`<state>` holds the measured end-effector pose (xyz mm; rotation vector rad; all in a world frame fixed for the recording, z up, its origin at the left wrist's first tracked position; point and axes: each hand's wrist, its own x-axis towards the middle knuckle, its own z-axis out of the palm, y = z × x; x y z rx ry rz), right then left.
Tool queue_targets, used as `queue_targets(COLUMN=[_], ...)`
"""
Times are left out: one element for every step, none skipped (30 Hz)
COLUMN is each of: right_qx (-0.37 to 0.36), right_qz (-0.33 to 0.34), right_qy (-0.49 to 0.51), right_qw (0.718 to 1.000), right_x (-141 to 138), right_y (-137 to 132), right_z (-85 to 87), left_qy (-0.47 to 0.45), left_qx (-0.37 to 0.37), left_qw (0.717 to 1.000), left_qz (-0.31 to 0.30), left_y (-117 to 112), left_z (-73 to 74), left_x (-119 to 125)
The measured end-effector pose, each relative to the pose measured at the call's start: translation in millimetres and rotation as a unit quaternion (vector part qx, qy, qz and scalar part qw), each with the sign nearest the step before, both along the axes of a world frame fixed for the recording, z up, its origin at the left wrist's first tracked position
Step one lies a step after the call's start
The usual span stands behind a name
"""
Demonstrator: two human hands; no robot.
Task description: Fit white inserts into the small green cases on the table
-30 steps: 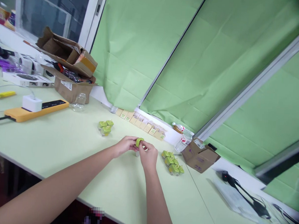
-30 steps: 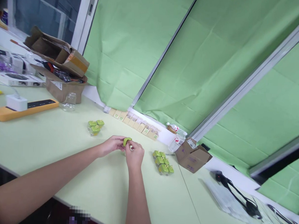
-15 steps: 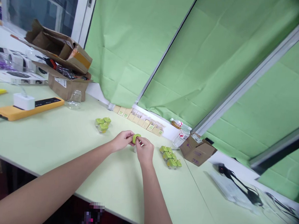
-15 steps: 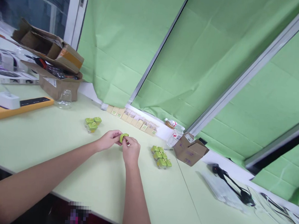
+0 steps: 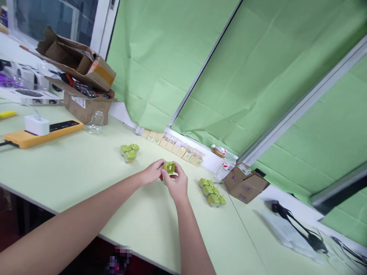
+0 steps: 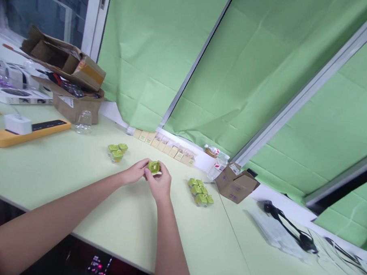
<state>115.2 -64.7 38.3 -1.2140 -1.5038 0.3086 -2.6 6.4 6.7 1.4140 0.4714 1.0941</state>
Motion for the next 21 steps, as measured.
queue_targets(right_qx=[-0.010, -0.011, -0.004, 0.006, 0.018, 0.028, 0.038, 0.045, 0.052, 0.060, 0.068, 0.076, 0.081, 0.083, 0.081, 0.077, 0.071, 0.068, 0.065, 0.062, 0.059], right_qz=[0.006, 0.004, -0.003, -0.011, -0.018, -0.025, -0.031, -0.038, -0.046, -0.054, -0.062, -0.069, -0.073, -0.073, -0.071, -0.067, -0.064, -0.063, -0.064, -0.067, -0.070], right_qy=[-0.003, -0.009, -0.019, -0.031, -0.046, -0.060, -0.073, -0.084, -0.090, -0.095, -0.098, -0.101, -0.102, -0.102, -0.102, -0.100, -0.098, -0.096, -0.093, -0.088, -0.082], right_qw=[1.000, 1.000, 1.000, 0.999, 0.999, 0.997, 0.996, 0.995, 0.994, 0.992, 0.991, 0.990, 0.989, 0.989, 0.989, 0.990, 0.991, 0.991, 0.991, 0.992, 0.992], right_x=[0.0, -0.2, -0.7, -1.4, -2.4, -3.5, -4.7, -5.8, -6.8, -7.4, -7.7, -7.7, -7.3, -6.7, -5.9, -5.1, -4.2, -3.5, -3.0, -2.6, -2.3], right_y=[0.5, 0.5, 0.0, -0.8, -2.0, -3.3, -4.5, -5.6, -6.4, -6.8, -6.8, -6.5, -6.0, -5.2, -4.4, -3.5, -2.7, -2.1, -1.6, -1.3, -1.1], right_z=[-0.5, -0.7, -0.5, -0.1, 0.6, 1.3, 2.0, 2.5, 2.7, 2.6, 2.3, 1.7, 0.9, 0.1, -0.6, -1.3, -1.8, -2.2, -2.4, -2.5, -2.5], left_qy=[0.011, 0.022, 0.030, 0.035, 0.034, 0.032, 0.026, 0.020, 0.015, 0.011, 0.009, 0.007, 0.005, 0.001, -0.005, -0.013, -0.022, -0.030, -0.035, -0.035, -0.034], left_qx=[0.009, 0.015, 0.015, 0.012, 0.005, -0.001, -0.008, -0.013, -0.019, -0.023, -0.028, -0.032, -0.035, -0.037, -0.040, -0.045, -0.051, -0.059, -0.066, -0.071, -0.075], left_qw=[1.000, 1.000, 0.999, 0.999, 0.999, 0.999, 0.999, 1.000, 1.000, 1.000, 1.000, 0.999, 0.999, 0.999, 0.999, 0.999, 0.998, 0.998, 0.997, 0.996, 0.996], left_qz=[0.002, 0.006, 0.010, 0.014, 0.018, 0.020, 0.018, 0.014, 0.009, 0.007, 0.006, 0.005, 0.006, 0.007, 0.007, 0.006, 0.001, -0.006, -0.018, -0.031, -0.040], left_y=[-0.5, -0.8, -0.8, -0.6, -0.2, 0.4, 1.0, 1.6, 2.2, 2.6, 2.9, 3.0, 2.9, 2.5, 1.9, 1.0, -0.2, -1.5, -2.9, -4.3, -5.7], left_z=[-0.3, -0.5, -0.5, -0.4, -0.4, -0.5, -0.7, -1.1, -1.5, -2.1, -2.5, -2.7, -2.5, -1.9, -0.7, 1.0, 3.0, 5.3, 7.5, 9.4, 11.1], left_x=[-0.1, -0.4, -0.7, -1.1, -1.4, -1.6, -1.6, -1.3, -0.9, -0.2, 0.5, 1.1, 1.4, 1.4, 1.0, 0.1, -1.0, -2.4, -3.7, -4.8, -5.7])
